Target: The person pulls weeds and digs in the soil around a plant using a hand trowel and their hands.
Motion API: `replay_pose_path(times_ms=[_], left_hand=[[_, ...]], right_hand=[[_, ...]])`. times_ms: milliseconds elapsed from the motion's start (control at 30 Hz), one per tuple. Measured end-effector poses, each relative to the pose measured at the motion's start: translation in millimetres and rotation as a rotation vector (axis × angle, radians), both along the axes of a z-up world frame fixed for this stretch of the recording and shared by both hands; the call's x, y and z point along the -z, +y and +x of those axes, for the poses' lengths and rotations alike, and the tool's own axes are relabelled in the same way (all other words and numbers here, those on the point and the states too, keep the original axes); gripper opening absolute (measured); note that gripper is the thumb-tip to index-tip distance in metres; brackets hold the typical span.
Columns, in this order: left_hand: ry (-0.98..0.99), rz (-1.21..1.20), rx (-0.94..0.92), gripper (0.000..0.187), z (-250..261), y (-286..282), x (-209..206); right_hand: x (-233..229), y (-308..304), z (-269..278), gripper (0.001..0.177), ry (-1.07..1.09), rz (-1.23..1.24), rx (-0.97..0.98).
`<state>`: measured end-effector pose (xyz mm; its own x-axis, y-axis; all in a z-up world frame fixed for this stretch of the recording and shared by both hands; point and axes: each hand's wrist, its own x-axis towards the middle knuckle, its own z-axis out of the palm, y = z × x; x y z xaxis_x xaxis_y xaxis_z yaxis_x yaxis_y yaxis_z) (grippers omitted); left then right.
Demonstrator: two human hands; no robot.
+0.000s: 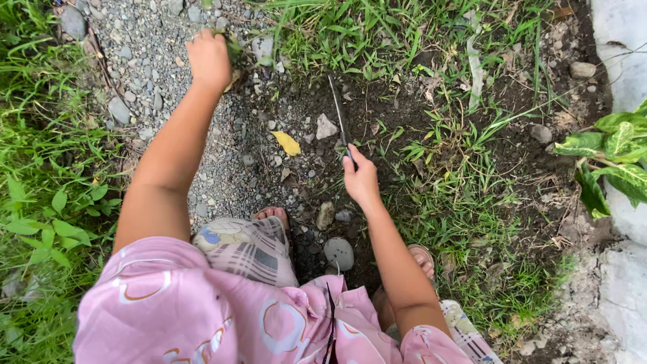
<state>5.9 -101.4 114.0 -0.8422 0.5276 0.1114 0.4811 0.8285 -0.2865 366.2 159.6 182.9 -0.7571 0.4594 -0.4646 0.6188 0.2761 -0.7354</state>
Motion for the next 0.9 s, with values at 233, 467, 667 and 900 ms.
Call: replay_pose_path(times_ms=[233,467,667,900], left_hand=[[-0.589,0.158,0.213,0.046,69.8,51.6,55.2],[-0.544,0.08,0.267,0.014,56.2,55.3,97.1],[-0.233,0.221,0.034,0.01,-0.2,47.2,56.3],[-0.638,0.519,0.399,0.02,25.9,134.1,-24.6]], right_hand=[[-5.2,-29.5,-11.1,0.04,0.227,0.001,-0.191],[-39.4,-18.1,-11.0,0.041,-0.101,-0.004,-0.168],[-61.3,70.2,-3.6,0.04,-0.291,-0.123,-0.087],[-121.0,219.7,9.5,0.032,-0.604,-0.162,-0.007]])
